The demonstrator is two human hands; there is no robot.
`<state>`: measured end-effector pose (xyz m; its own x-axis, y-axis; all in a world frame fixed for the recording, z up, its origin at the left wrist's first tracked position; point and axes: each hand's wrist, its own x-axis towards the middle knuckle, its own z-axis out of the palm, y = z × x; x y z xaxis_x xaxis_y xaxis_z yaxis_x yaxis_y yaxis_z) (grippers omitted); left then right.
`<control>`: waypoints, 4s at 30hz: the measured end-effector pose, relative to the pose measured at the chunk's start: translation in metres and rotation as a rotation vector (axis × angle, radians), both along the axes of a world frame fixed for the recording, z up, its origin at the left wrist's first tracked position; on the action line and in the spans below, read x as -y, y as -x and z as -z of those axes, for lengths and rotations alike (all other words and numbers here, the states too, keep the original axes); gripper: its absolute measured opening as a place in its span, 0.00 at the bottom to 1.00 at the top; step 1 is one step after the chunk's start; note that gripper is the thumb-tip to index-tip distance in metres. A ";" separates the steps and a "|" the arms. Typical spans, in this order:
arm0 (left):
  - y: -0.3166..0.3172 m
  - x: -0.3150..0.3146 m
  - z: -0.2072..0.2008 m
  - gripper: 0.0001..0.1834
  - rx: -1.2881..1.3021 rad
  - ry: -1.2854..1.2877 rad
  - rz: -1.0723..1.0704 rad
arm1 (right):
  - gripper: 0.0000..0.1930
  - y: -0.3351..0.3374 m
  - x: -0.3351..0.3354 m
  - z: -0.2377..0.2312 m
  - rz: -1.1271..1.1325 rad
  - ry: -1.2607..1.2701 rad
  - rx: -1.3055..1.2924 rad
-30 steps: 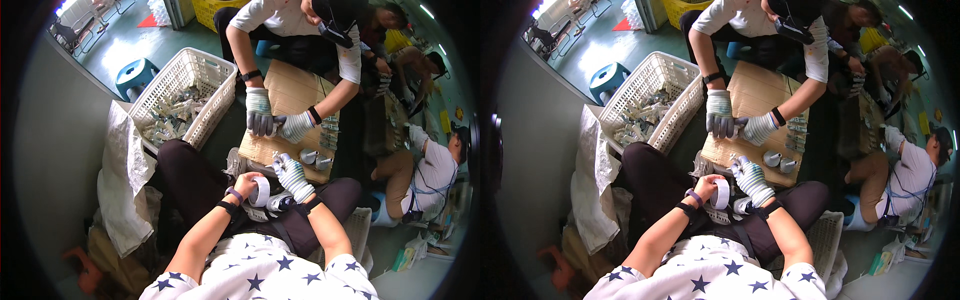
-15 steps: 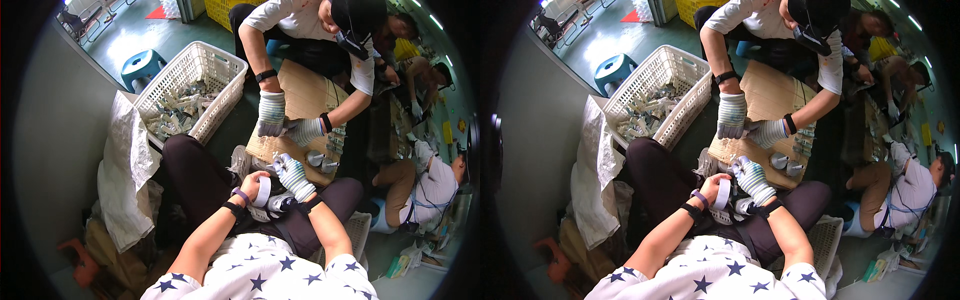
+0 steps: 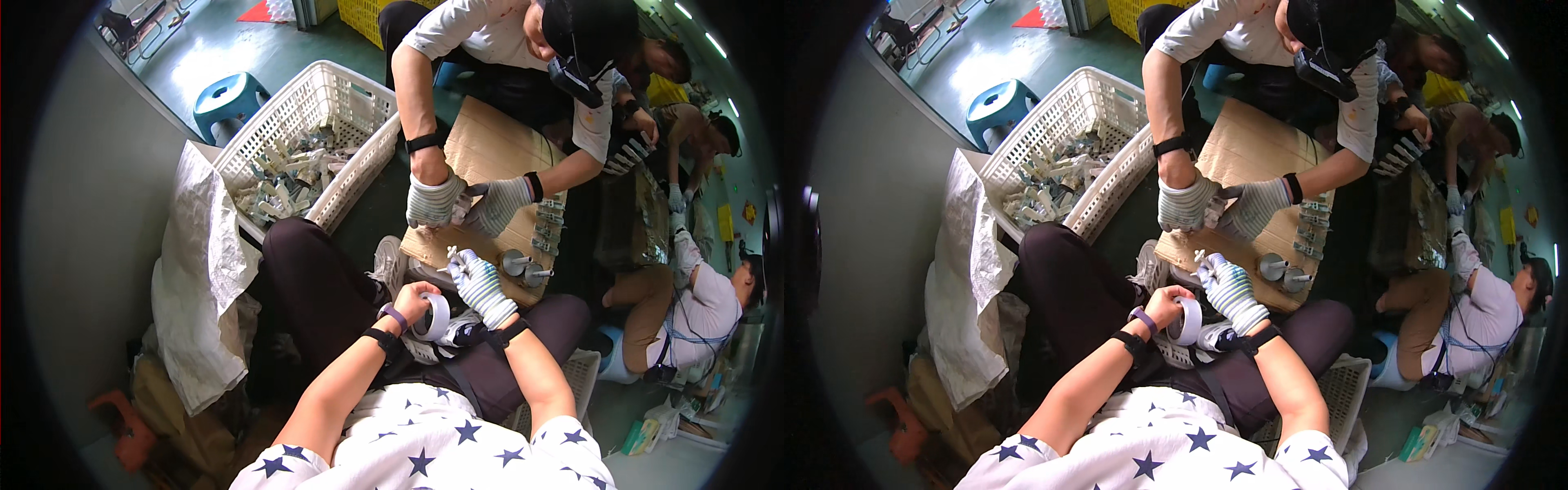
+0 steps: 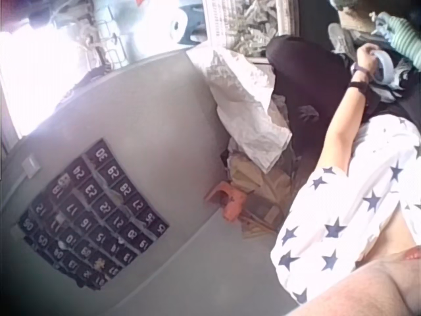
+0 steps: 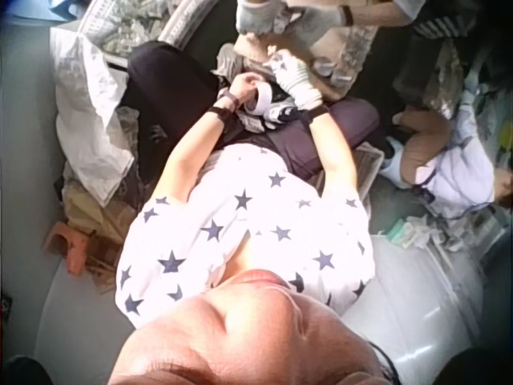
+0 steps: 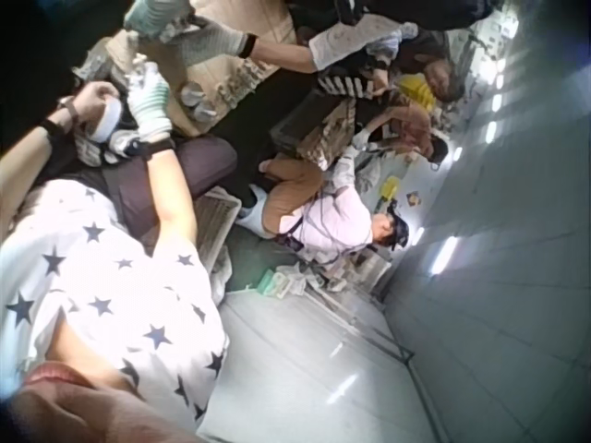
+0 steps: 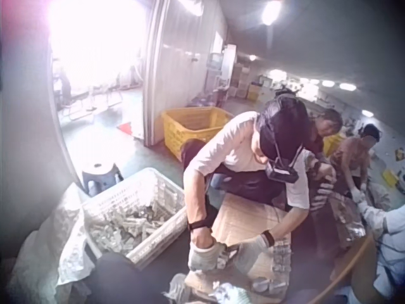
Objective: The person assembles components by joining plastic clips and springs together by hand, then places the assembled units into a white plastic basket.
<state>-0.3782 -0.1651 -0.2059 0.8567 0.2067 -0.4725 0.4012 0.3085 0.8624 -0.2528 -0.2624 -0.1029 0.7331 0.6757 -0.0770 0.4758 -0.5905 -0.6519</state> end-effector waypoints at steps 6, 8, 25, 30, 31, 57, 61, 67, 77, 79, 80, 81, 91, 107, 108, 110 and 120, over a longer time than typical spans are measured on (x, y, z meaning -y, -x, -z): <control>0.006 -0.001 -0.008 0.13 -0.001 0.077 0.050 | 0.11 0.002 0.002 0.007 -0.006 0.013 0.000; 0.008 0.002 -0.005 0.12 0.016 0.080 0.009 | 0.10 0.002 0.004 0.006 -0.011 0.039 0.015; 0.020 0.003 0.008 0.08 -0.114 -0.097 0.184 | 0.10 0.015 0.000 0.056 -0.173 0.257 0.102; 0.025 -0.001 -0.012 0.11 -0.155 -0.148 0.211 | 0.11 0.019 -0.002 0.049 -0.250 0.355 0.090; 0.024 -0.003 -0.016 0.11 -0.151 -0.157 0.216 | 0.11 0.019 -0.001 0.046 -0.243 0.348 0.095; 0.022 -0.028 -0.112 0.15 0.011 0.115 0.103 | 0.09 -0.148 0.181 0.032 0.654 -0.288 -0.419; 0.008 -0.018 -0.113 0.17 0.034 0.152 0.130 | 0.09 -0.166 0.215 0.080 0.561 -0.019 -0.310; 0.005 -0.029 -0.125 0.17 0.042 0.128 0.078 | 0.15 -0.151 0.193 0.041 0.738 0.073 -0.073; -0.031 -0.035 -0.161 0.22 0.228 0.061 0.023 | 0.19 -0.021 0.115 -0.095 0.173 -0.520 -0.196; -0.042 -0.033 -0.173 0.21 0.252 0.113 0.059 | 0.18 0.015 0.078 -0.096 0.352 -0.825 -1.298; -0.044 -0.033 -0.173 0.20 0.283 0.127 0.078 | 0.18 0.026 0.060 -0.093 0.150 -0.800 -1.064; -0.049 -0.033 -0.178 0.20 0.282 0.123 0.081 | 0.18 0.031 0.048 -0.091 -0.042 -0.765 -0.821; -0.090 -0.061 -0.197 0.10 0.302 0.149 0.002 | 0.16 0.021 0.016 -0.099 -0.152 -0.725 -0.840; -0.157 -0.074 -0.201 0.38 0.360 0.150 0.151 | 0.31 -0.044 0.009 -0.073 -0.202 -0.612 -0.705; -0.163 -0.070 -0.205 0.40 0.331 0.107 0.105 | 0.34 -0.050 0.007 -0.066 -0.206 -0.649 -0.711; -0.176 -0.061 -0.204 0.47 0.265 0.075 -0.001 | 0.34 -0.057 0.007 -0.054 -0.163 -0.682 -0.797; -0.295 -0.135 -0.186 0.44 0.021 -0.162 -0.094 | 0.14 -0.014 0.038 -0.134 -0.190 -1.048 -1.691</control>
<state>-0.0836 -0.0302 -0.0204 0.8392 0.3583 -0.4091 0.3589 0.2003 0.9116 -0.2387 -0.3000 0.0312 0.2822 0.9558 -0.0824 -0.8798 0.2236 -0.4196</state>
